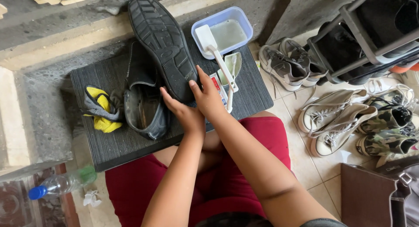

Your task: Cleaning a shoe with a cloth and applying adhesive to the sole of another shoe using a brush

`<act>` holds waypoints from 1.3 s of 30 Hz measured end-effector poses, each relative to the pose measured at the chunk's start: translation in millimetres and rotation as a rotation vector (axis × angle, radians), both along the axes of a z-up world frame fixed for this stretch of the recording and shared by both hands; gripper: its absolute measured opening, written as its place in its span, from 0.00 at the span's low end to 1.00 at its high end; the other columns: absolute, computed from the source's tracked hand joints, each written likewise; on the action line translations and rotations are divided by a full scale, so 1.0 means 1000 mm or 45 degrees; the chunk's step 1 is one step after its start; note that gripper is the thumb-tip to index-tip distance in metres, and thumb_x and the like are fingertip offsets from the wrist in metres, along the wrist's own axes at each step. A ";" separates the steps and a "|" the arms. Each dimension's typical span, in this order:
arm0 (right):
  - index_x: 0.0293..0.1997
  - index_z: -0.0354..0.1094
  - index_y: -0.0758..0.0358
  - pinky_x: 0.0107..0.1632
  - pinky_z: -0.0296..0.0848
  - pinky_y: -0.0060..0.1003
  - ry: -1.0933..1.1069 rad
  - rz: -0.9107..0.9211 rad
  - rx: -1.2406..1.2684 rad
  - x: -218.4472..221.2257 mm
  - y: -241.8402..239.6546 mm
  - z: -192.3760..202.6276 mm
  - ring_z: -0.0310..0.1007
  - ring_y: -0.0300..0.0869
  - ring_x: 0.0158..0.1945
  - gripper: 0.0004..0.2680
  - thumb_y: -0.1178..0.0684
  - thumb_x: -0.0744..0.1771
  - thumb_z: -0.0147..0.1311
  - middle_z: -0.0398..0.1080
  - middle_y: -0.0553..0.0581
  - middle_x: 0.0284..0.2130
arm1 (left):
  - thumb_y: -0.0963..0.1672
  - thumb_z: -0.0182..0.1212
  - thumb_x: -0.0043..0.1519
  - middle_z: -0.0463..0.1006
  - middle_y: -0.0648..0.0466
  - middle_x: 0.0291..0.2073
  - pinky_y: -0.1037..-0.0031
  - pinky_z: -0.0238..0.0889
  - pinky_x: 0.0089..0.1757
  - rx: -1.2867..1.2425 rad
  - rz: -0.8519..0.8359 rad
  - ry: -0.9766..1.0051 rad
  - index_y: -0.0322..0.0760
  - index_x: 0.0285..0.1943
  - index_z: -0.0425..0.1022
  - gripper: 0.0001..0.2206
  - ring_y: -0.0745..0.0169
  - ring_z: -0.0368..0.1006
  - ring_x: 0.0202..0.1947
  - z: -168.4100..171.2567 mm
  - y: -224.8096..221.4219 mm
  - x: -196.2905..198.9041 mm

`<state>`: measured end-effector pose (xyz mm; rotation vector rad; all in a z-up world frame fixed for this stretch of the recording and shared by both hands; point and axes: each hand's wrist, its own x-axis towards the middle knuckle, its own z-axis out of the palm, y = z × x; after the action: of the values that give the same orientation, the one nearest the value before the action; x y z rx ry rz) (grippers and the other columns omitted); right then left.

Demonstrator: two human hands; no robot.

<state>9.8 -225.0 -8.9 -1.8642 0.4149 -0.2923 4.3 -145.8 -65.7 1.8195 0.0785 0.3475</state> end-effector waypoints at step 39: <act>0.61 0.71 0.39 0.54 0.79 0.40 -0.288 0.010 -0.153 -0.066 -0.030 0.036 0.76 0.45 0.56 0.14 0.53 0.68 0.50 0.76 0.47 0.52 | 0.44 0.42 0.71 0.71 0.50 0.65 0.32 0.27 0.64 1.052 0.106 -0.784 0.33 0.68 0.65 0.18 0.49 0.64 0.70 0.027 -0.047 -0.036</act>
<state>-56.4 -254.7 26.9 -1.9230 0.2398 -0.5267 -31.4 -192.8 -38.4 2.4226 -0.4857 1.1048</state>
